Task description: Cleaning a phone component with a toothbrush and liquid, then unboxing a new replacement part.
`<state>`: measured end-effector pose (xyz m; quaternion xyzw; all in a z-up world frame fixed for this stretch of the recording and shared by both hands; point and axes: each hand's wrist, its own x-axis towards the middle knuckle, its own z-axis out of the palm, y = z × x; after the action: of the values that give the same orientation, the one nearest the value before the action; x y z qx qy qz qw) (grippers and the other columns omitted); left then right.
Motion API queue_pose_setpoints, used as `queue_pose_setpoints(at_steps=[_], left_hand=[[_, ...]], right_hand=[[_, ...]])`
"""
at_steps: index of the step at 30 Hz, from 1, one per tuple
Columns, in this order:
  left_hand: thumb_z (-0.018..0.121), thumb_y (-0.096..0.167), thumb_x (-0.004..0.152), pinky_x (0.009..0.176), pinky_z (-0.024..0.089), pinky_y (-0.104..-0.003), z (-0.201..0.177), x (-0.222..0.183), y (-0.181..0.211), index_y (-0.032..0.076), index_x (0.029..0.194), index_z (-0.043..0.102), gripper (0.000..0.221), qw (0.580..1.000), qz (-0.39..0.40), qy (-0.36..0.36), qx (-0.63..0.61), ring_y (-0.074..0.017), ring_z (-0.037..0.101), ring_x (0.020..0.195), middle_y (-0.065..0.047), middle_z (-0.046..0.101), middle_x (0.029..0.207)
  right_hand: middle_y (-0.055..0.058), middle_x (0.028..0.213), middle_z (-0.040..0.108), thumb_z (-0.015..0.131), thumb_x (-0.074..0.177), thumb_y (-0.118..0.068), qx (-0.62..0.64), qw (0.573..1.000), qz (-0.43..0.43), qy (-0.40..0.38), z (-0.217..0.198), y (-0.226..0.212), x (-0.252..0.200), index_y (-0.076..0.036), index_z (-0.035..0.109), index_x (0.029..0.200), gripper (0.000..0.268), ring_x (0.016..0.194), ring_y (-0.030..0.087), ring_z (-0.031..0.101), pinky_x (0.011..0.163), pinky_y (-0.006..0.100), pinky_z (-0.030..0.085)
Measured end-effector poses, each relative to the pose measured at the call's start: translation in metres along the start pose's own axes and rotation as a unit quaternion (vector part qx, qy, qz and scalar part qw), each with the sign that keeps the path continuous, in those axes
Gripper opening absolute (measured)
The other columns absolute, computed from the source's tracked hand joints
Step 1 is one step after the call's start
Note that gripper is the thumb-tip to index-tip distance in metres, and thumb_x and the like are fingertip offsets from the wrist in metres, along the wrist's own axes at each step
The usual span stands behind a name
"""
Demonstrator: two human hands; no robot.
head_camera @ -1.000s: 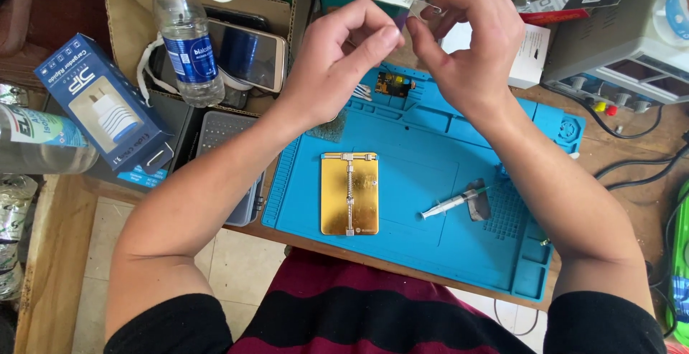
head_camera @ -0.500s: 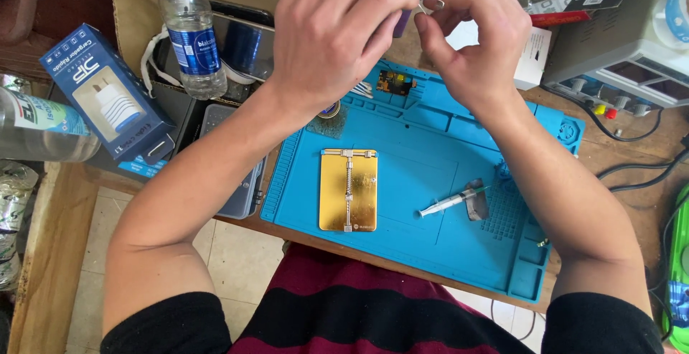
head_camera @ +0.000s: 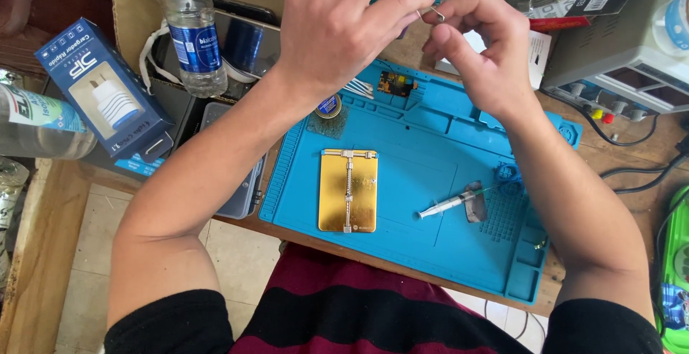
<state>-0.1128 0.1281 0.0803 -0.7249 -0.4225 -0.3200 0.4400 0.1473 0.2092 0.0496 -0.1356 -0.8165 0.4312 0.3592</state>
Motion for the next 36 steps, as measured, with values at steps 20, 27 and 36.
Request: queue_pose_setpoints(at_steps=[20, 27, 36], left_hand=[[0.108, 0.041, 0.119, 0.096, 0.049, -0.041, 0.002, -0.007, 0.001, 0.035, 0.113, 0.086, 0.023, 0.999, -0.010, -0.035, -0.028, -0.0157, 0.067, 0.124, 0.013, 0.074, 0.135], [0.105, 0.041, 0.120, 0.096, 0.049, -0.042, 0.001, -0.005, 0.004, 0.031, 0.111, 0.087, 0.022, 0.999, -0.015, -0.041, -0.021, -0.0167, 0.067, 0.122, 0.012, 0.076, 0.133], [0.103, 0.042, 0.120, 0.096, 0.049, -0.041, -0.005, 0.001, 0.004, 0.028, 0.110, 0.083, 0.026, 0.999, -0.010, -0.049, 0.003, -0.0176, 0.064, 0.117, 0.012, 0.072, 0.128]], right_hand=[[0.018, 0.107, 0.073, 0.061, 0.138, -0.017, -0.102, 0.994, -0.028, -0.006, -0.008, -0.003, -0.001, 0.005, 0.065, 0.127, 0.026, 0.096, 0.028, 0.076, 0.088, 0.040, 0.061], [0.017, 0.105, 0.073, 0.060, 0.138, -0.020, -0.092, 0.996, -0.016, -0.001, -0.006, -0.005, -0.002, 0.004, 0.064, 0.127, 0.027, 0.096, 0.027, 0.075, 0.090, 0.040, 0.059], [0.013, 0.101, 0.073, 0.059, 0.139, -0.016, -0.106, 0.994, 0.003, 0.007, -0.001, -0.008, -0.001, 0.000, 0.060, 0.123, 0.023, 0.093, 0.023, 0.070, 0.088, 0.039, 0.052]])
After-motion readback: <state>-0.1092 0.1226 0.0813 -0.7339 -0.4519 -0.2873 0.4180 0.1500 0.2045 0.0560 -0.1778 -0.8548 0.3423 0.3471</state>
